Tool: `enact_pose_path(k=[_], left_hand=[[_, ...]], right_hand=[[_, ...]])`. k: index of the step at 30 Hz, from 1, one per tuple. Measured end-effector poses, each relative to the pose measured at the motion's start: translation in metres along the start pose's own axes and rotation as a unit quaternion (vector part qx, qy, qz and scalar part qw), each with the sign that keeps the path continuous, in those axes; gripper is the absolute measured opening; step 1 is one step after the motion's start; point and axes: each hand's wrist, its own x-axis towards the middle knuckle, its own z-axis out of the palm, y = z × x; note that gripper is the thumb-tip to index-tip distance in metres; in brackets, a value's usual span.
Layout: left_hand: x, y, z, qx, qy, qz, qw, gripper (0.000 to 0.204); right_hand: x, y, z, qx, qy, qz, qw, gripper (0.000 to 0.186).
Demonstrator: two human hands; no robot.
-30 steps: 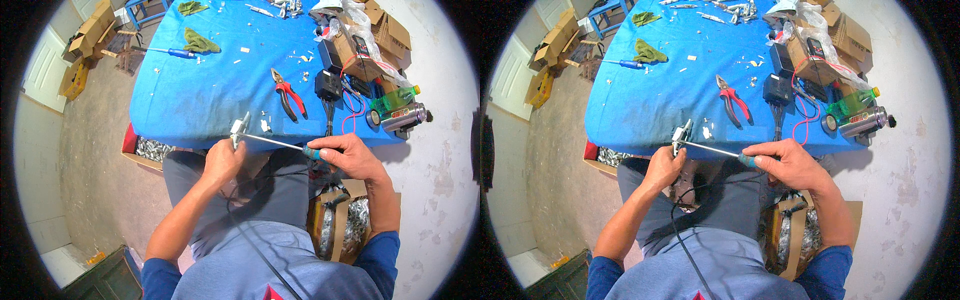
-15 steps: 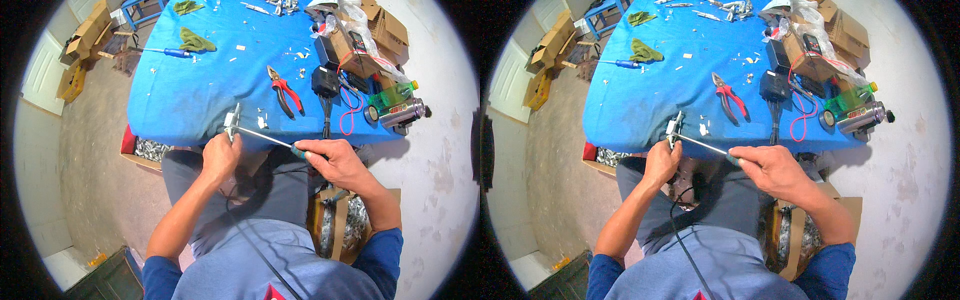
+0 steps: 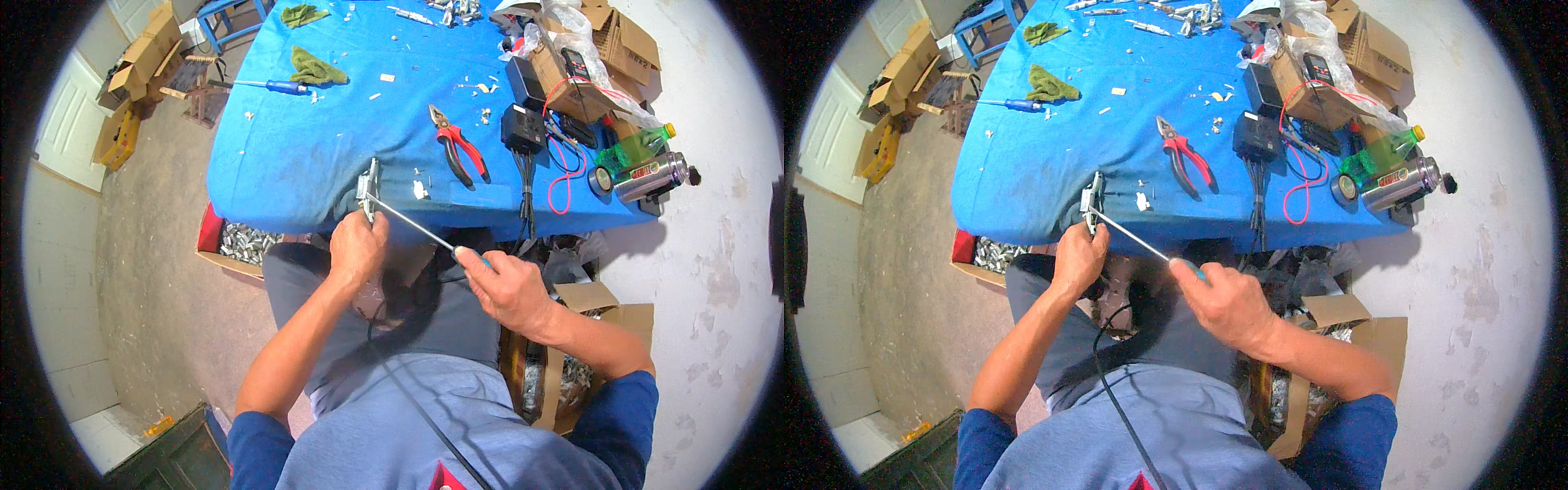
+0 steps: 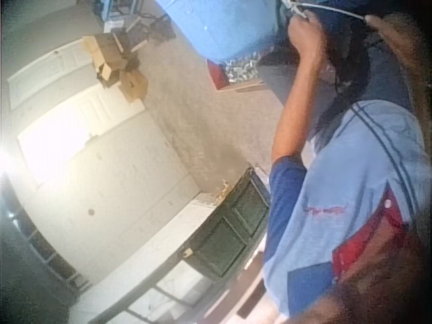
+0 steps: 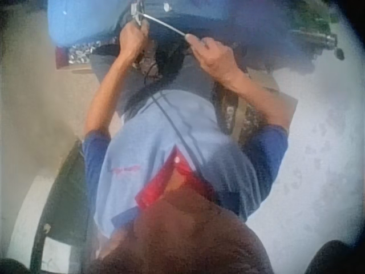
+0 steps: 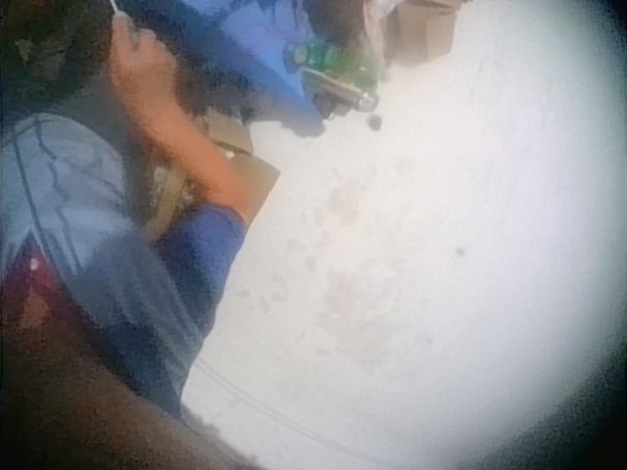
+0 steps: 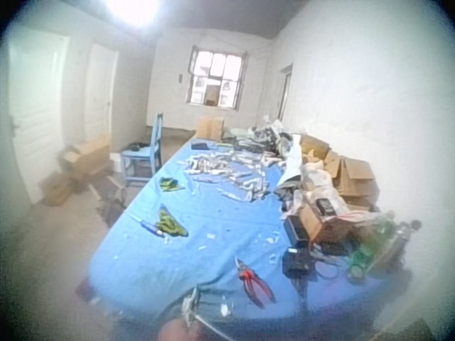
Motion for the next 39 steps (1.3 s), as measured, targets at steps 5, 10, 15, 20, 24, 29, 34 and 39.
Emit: enact_pose_path(k=[5, 10, 15, 20, 24, 29, 34, 39], left_hand=[[-0.001, 0.005, -0.013, -0.012, -0.055, -0.051, 0.997, 0.042], [0.003, -0.004, -0.005, -0.051, -0.045, -0.038, 0.997, 0.041], [0.003, -0.007, -0.003, -0.035, -0.035, -0.031, 0.998, 0.040], [0.001, -0.001, -0.004, -0.072, -0.023, -0.031, 0.997, 0.041], [-0.014, 0.002, 0.011, -0.109, -0.078, -0.018, 0.991, 0.039], [-0.005, 0.007, -0.015, -0.159, -0.101, -0.084, 0.978, 0.039], [0.000, 0.003, -0.007, -0.244, -0.112, -0.099, 0.958, 0.034], [0.015, -0.003, -0.010, -0.209, -0.135, -0.121, 0.961, 0.038]], right_hand=[[0.023, 0.032, -0.017, 0.267, -0.056, 0.084, 0.959, 0.032], [0.028, 0.030, -0.027, 0.257, -0.103, 0.105, 0.955, 0.034], [0.031, 0.040, -0.014, 0.324, -0.102, 0.118, 0.933, 0.034], [0.041, 0.052, -0.010, 0.512, -0.206, 0.330, 0.766, 0.035], [0.043, 0.039, 0.011, 0.508, -0.167, 0.275, 0.799, 0.035], [0.035, 0.034, -0.012, 0.392, -0.116, 0.231, 0.883, 0.033], [0.036, 0.041, -0.015, 0.442, -0.122, 0.287, 0.841, 0.033], [0.037, 0.041, -0.010, 0.434, -0.087, 0.267, 0.856, 0.031]])
